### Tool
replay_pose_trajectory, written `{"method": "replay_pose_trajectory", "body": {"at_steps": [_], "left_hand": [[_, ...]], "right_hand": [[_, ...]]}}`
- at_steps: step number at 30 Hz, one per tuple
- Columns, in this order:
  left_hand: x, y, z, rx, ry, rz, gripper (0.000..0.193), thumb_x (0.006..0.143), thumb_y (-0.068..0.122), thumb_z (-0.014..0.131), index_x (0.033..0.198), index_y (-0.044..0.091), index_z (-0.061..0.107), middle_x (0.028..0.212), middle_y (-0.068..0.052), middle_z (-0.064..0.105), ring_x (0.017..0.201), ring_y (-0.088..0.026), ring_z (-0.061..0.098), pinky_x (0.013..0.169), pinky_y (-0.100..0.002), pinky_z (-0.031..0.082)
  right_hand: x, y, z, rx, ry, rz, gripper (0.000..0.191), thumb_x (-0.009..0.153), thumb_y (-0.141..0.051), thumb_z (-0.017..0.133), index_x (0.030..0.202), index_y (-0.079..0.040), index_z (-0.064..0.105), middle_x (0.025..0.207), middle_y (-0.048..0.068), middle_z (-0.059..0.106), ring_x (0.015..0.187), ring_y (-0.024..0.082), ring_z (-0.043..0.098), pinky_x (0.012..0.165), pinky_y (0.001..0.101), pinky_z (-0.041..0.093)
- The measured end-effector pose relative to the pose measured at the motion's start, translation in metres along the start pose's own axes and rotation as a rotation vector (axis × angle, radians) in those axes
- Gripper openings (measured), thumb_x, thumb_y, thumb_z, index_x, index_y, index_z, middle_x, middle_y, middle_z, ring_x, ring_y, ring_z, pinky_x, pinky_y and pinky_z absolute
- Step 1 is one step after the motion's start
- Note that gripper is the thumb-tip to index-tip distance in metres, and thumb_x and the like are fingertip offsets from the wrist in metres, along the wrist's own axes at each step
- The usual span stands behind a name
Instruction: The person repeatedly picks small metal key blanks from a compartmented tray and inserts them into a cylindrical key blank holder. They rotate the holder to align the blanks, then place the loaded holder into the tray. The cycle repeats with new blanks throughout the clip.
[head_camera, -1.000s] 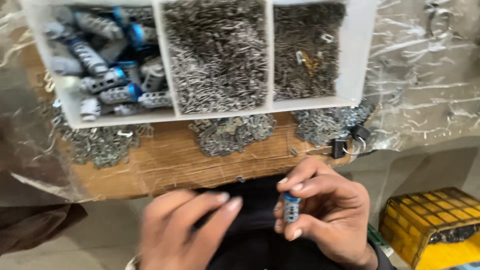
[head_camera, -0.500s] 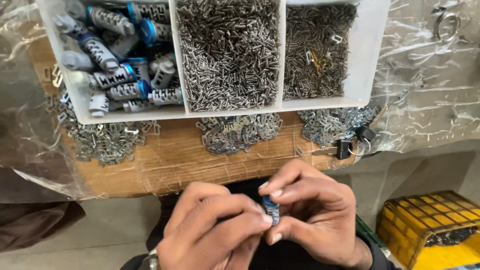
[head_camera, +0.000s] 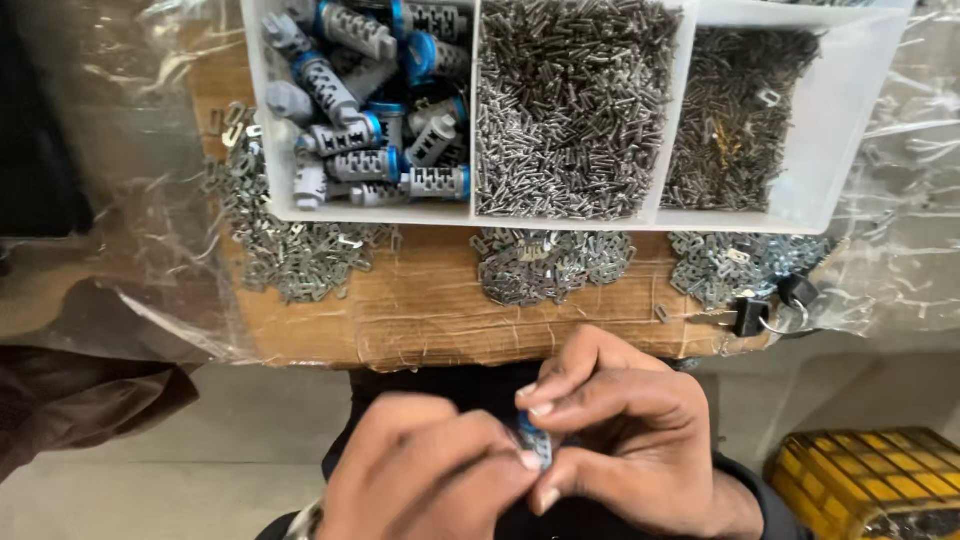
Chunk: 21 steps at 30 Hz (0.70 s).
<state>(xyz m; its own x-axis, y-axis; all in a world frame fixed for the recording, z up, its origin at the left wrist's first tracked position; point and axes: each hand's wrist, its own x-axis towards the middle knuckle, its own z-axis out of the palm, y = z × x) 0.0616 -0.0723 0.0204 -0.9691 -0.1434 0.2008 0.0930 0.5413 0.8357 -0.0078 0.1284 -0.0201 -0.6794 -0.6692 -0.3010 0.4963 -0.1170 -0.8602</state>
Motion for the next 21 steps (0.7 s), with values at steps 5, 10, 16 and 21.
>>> {"method": "replay_pose_trajectory", "body": {"at_steps": [5, 10, 16, 21], "left_hand": [[-0.001, -0.010, -0.013, -0.230, -0.104, -0.020, 0.029, 0.073, 0.024, 0.087, 0.098, 0.025, 0.072, 0.092, 0.001, 0.056, 0.089, -0.016, 0.057, 0.074, -0.030, 0.047], [0.000, -0.011, -0.011, -0.349, -0.018, -0.415, 0.024, 0.087, 0.024, 0.087, 0.107, 0.018, 0.075, 0.099, 0.004, 0.063, 0.088, -0.012, 0.064, 0.079, -0.026, 0.051], [0.013, -0.015, -0.010, 0.718, 0.005, -0.140, 0.055, 0.082, 0.033, 0.085, 0.122, -0.004, 0.075, 0.099, -0.016, 0.064, 0.087, -0.030, 0.056, 0.076, -0.041, 0.049], [0.017, -0.020, -0.021, 0.421, -0.037, -0.083, 0.021, 0.080, 0.001, 0.080, 0.100, 0.004, 0.075, 0.096, -0.010, 0.069, 0.094, -0.028, 0.064, 0.080, -0.038, 0.054]], "right_hand": [[0.012, -0.018, 0.001, -0.140, -0.200, 0.007, 0.022, 0.082, 0.002, 0.088, 0.103, 0.004, 0.081, 0.105, 0.013, 0.070, 0.101, 0.021, 0.073, 0.091, 0.0321, 0.060], [0.014, -0.015, 0.005, -0.021, -0.134, -0.009, 0.024, 0.081, 0.004, 0.088, 0.103, 0.008, 0.079, 0.107, 0.017, 0.070, 0.099, 0.023, 0.072, 0.089, 0.0333, 0.061], [-0.001, -0.006, -0.001, 0.093, -0.031, 0.023, 0.029, 0.079, 0.014, 0.087, 0.105, 0.011, 0.073, 0.112, 0.025, 0.064, 0.087, 0.025, 0.077, 0.072, 0.0324, 0.069], [-0.009, -0.009, -0.008, 0.097, -0.021, -0.028, 0.029, 0.082, 0.015, 0.086, 0.107, 0.012, 0.073, 0.114, 0.025, 0.065, 0.091, 0.025, 0.075, 0.076, 0.0327, 0.069]]}}
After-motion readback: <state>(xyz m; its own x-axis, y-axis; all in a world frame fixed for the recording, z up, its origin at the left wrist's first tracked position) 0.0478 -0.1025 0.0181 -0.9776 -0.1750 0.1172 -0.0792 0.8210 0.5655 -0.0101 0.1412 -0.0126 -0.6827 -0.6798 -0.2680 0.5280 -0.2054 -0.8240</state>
